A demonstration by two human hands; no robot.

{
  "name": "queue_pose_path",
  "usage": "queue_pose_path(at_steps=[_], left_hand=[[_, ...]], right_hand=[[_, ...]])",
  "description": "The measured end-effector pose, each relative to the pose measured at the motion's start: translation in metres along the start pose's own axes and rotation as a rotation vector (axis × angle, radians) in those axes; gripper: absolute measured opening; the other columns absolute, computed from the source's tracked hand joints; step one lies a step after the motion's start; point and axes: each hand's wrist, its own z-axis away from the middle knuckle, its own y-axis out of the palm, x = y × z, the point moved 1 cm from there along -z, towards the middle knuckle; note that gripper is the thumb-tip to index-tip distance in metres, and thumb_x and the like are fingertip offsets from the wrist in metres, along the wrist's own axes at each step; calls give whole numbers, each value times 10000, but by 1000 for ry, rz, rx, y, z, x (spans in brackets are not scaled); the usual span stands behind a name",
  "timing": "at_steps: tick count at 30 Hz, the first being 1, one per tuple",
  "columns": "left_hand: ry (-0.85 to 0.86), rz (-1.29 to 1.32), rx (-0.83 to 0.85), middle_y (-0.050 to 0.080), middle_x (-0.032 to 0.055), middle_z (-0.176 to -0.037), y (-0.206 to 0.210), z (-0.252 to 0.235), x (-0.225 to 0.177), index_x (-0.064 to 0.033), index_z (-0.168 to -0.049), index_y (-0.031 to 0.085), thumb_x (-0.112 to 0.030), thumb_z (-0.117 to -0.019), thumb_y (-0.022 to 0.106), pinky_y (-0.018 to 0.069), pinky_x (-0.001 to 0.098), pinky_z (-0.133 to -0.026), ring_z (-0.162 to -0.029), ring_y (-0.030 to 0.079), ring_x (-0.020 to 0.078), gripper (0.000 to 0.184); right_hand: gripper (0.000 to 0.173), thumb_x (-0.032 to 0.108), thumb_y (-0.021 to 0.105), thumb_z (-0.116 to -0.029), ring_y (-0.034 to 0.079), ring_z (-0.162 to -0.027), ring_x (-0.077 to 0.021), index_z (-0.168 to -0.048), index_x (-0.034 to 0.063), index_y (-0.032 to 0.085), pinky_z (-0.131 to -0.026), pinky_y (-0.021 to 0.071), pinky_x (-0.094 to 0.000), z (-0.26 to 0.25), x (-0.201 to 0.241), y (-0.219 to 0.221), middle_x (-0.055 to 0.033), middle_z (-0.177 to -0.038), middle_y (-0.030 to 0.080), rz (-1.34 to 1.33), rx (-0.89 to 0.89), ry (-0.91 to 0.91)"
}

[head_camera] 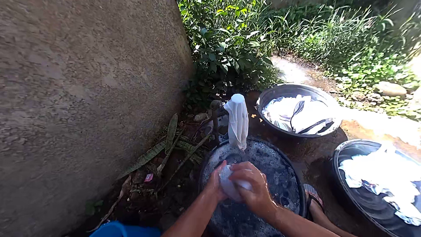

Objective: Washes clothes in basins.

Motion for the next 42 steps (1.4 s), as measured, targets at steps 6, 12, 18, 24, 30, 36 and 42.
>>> queue_pose_path(at_steps=[6, 12, 18, 24, 30, 36, 42], left_hand=[[-216, -541, 167, 626, -22, -702, 13, -16, 3, -110, -893, 608, -207, -1098, 329, 539, 225, -635, -649, 620, 60, 359], [-213, -1305, 392, 651, 44, -916, 35, -32, 9, -14, -1038, 675, -224, -1034, 519, 520, 343, -828, -846, 612, 103, 261], [-203, -1538, 353, 640, 112, -893, 32, -48, 31, 7, -955, 674, -282, -1036, 557, 490, 427, -811, -847, 605, 198, 322], [-236, -1767, 375, 661, 184, -974, 40, -51, 45, 18, -963, 685, -285, -1008, 577, 486, 535, -860, -955, 632, 310, 325], [-286, -1930, 358, 677, 215, -1078, 39, -54, 59, 9, -1034, 705, -326, -1012, 553, 486, 583, -909, -1057, 643, 353, 368], [-330, -1942, 364, 665, 233, -1151, 25, -60, 73, 33, -1075, 695, -330, -1040, 524, 469, 576, -974, -1139, 623, 361, 402], [-417, -2002, 452, 663, 242, -1189, 27, -73, 98, 51, -1077, 698, -334, -1055, 491, 457, 587, -996, -1179, 612, 374, 438]], right_hand=[[194, 124, 573, -940, 699, -1008, -230, -789, 170, 684, -932, 568, -390, 37, 15, 15, -44, -931, 727, 321, 309, -374], [181, 77, 583, -967, 677, -884, -229, -903, 132, 743, -816, 570, -381, 74, 14, 28, -50, -920, 696, 554, 631, -456], [172, 13, 596, -939, 714, -993, -301, -991, 30, 759, -799, 588, -454, 83, -2, 45, -123, -1060, 736, 687, 954, -368], [163, -21, 596, -934, 679, -1115, -402, -1029, -64, 721, -879, 564, -541, 100, -19, 66, -222, -1128, 714, 664, 1068, -148], [272, 34, 498, -1027, 598, -1234, -452, -1219, -97, 639, -1032, 472, -598, 104, -30, 78, -282, -1267, 643, 479, 1223, 195], [263, 45, 479, -1030, 640, -1174, -434, -1145, -103, 664, -976, 516, -582, 119, -32, 79, -268, -1190, 676, 513, 1224, 98], [273, 23, 464, -1027, 632, -1177, -434, -1186, -108, 642, -954, 519, -580, 129, -34, 65, -273, -1221, 656, 517, 1291, 100]])
